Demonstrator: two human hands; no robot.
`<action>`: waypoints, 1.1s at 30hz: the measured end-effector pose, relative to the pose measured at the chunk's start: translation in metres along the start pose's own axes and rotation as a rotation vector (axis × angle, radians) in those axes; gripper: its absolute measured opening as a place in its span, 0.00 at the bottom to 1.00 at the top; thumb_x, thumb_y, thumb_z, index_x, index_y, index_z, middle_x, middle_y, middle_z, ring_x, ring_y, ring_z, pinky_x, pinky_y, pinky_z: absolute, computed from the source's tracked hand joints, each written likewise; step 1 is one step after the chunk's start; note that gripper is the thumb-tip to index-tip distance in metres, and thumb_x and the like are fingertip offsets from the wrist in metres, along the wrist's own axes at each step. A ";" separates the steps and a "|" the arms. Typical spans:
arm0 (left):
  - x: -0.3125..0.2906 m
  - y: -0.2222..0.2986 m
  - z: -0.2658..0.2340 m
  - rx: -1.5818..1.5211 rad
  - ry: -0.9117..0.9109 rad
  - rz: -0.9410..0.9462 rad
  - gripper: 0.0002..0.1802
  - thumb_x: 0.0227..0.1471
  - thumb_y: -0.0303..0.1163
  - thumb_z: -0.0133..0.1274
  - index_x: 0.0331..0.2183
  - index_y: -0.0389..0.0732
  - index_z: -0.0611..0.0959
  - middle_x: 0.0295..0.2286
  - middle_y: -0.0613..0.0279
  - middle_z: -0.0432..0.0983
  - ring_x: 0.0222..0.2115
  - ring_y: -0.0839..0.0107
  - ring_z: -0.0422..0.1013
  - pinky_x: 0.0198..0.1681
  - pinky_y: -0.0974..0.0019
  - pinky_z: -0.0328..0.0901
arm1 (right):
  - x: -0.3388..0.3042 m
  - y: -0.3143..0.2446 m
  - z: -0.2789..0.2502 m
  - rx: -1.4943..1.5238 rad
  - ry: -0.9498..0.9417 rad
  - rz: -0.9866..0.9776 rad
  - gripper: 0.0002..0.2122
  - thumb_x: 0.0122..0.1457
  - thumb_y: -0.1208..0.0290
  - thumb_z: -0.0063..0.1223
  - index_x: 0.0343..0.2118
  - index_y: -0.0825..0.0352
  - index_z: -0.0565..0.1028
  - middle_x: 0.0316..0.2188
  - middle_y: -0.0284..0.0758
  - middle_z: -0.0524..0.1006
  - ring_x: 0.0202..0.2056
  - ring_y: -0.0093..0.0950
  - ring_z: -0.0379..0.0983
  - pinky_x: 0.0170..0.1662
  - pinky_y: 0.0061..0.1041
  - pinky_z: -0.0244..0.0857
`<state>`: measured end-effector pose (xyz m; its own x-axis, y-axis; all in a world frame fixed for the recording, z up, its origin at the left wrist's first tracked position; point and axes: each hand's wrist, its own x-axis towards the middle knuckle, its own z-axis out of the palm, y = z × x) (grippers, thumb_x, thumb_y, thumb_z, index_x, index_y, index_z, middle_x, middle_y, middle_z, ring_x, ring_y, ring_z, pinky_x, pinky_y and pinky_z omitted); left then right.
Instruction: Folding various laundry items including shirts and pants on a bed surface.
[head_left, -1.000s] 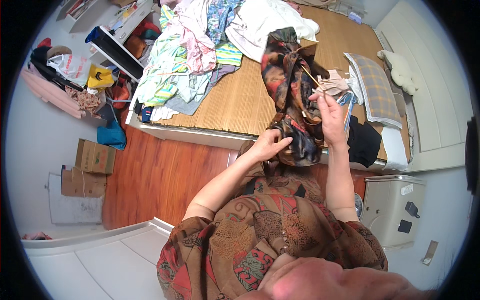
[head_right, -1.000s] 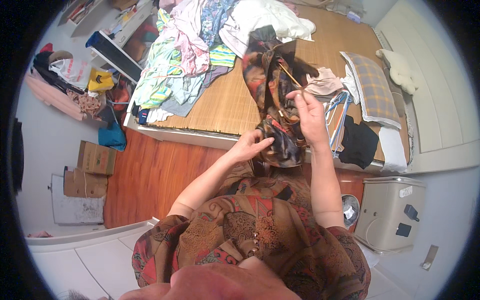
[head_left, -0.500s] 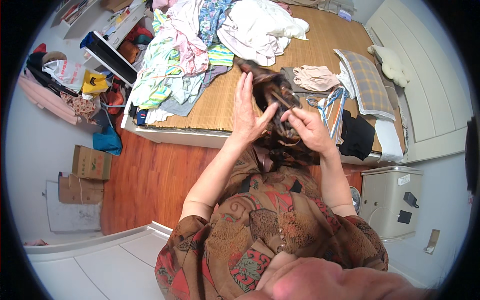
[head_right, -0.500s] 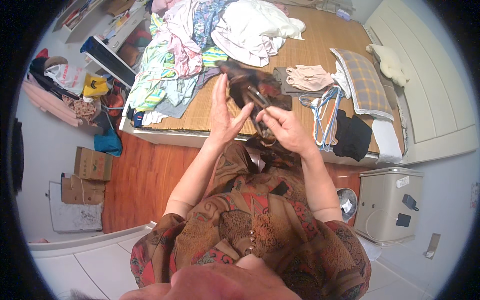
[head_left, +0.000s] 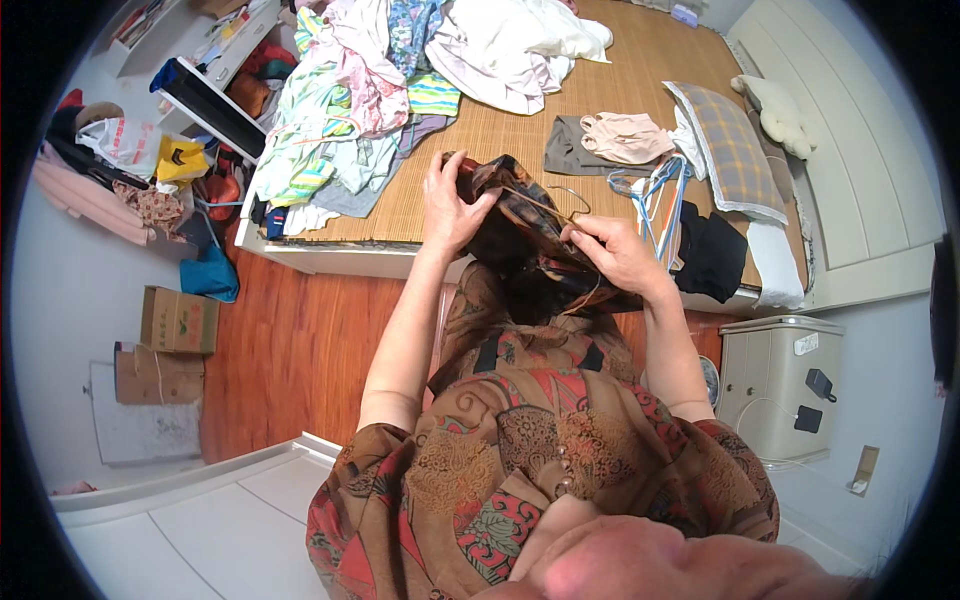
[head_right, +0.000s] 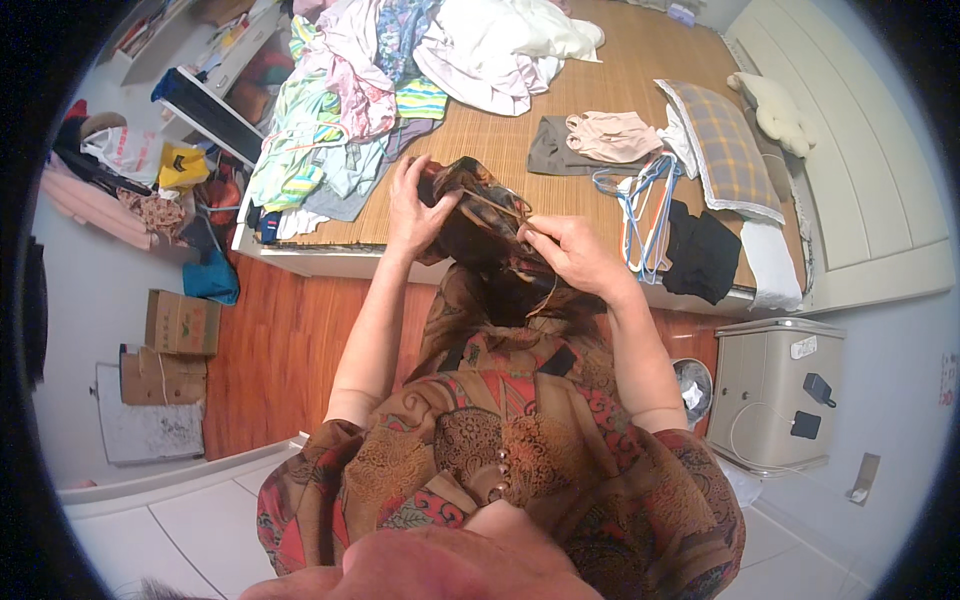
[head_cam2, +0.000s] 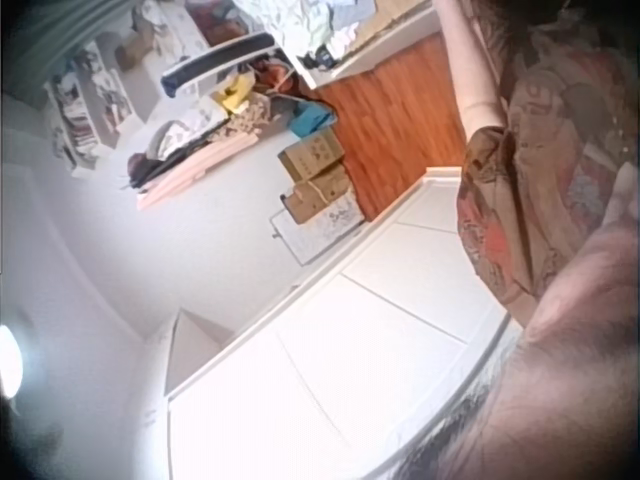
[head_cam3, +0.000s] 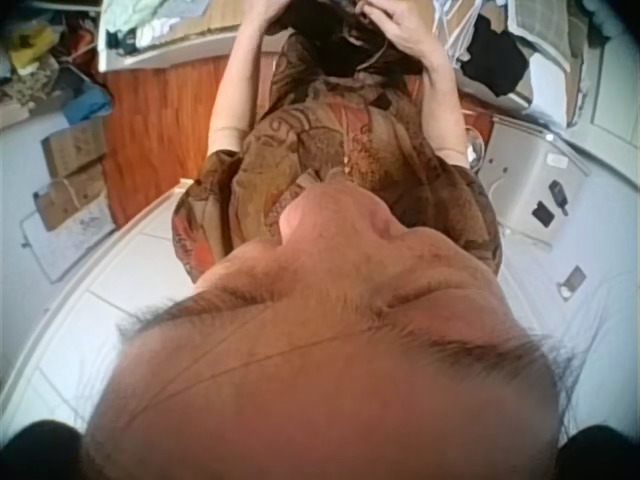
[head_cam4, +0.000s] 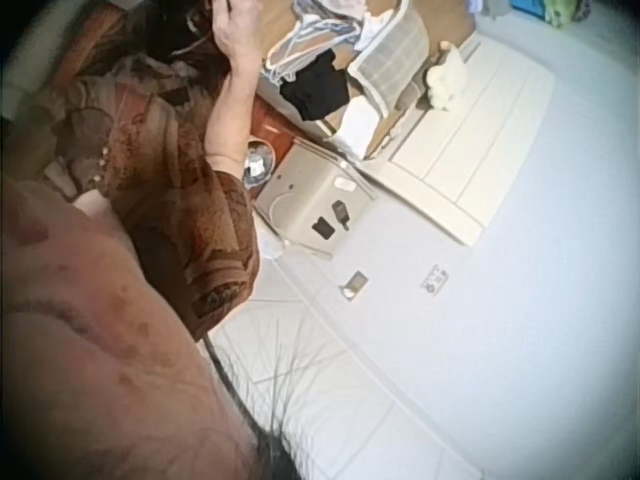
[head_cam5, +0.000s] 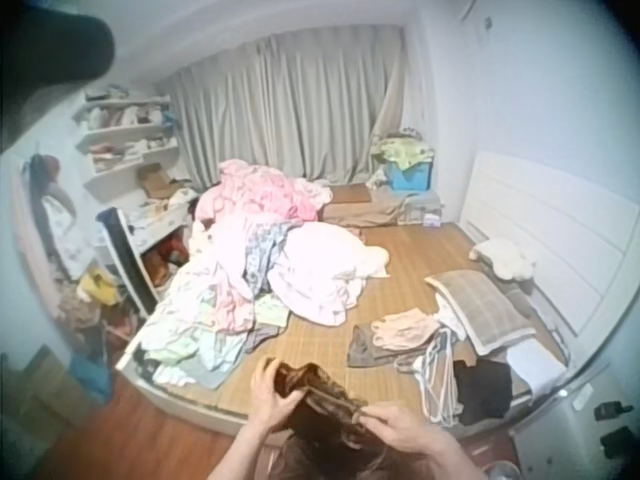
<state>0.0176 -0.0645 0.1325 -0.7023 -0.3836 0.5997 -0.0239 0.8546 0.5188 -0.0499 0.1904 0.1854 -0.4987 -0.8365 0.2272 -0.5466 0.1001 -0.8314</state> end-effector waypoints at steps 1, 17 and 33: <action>0.002 -0.005 -0.003 -0.098 -0.095 0.014 0.30 0.40 0.36 0.60 0.47 0.39 0.71 0.45 0.48 0.66 0.47 0.53 0.62 0.51 0.56 0.58 | 0.000 -0.001 -0.001 0.001 -0.002 0.000 0.08 0.60 0.74 0.44 0.32 0.73 0.73 0.25 0.40 0.75 0.28 0.26 0.70 0.34 0.25 0.63; -0.014 -0.024 0.014 -0.327 0.040 -0.266 0.11 0.40 0.23 0.55 0.32 0.39 0.79 0.33 0.52 0.74 0.33 0.58 0.73 0.34 0.62 0.70 | 0.003 -0.008 -0.003 -0.025 -0.071 0.056 0.09 0.59 0.73 0.45 0.34 0.74 0.74 0.26 0.41 0.76 0.28 0.26 0.71 0.33 0.24 0.63; -0.021 -0.020 0.014 -0.079 -0.018 -0.019 0.09 0.39 0.23 0.58 0.29 0.40 0.81 0.25 0.53 0.77 0.28 0.59 0.75 0.33 0.64 0.69 | 0.012 0.024 0.017 -0.089 0.130 0.025 0.09 0.57 0.70 0.46 0.29 0.71 0.74 0.21 0.44 0.74 0.24 0.38 0.71 0.29 0.31 0.63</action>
<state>0.0227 -0.0686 0.1009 -0.7147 -0.3924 0.5789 0.0184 0.8169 0.5764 -0.0577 0.1738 0.1595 -0.5923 -0.7572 0.2755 -0.5874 0.1717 -0.7909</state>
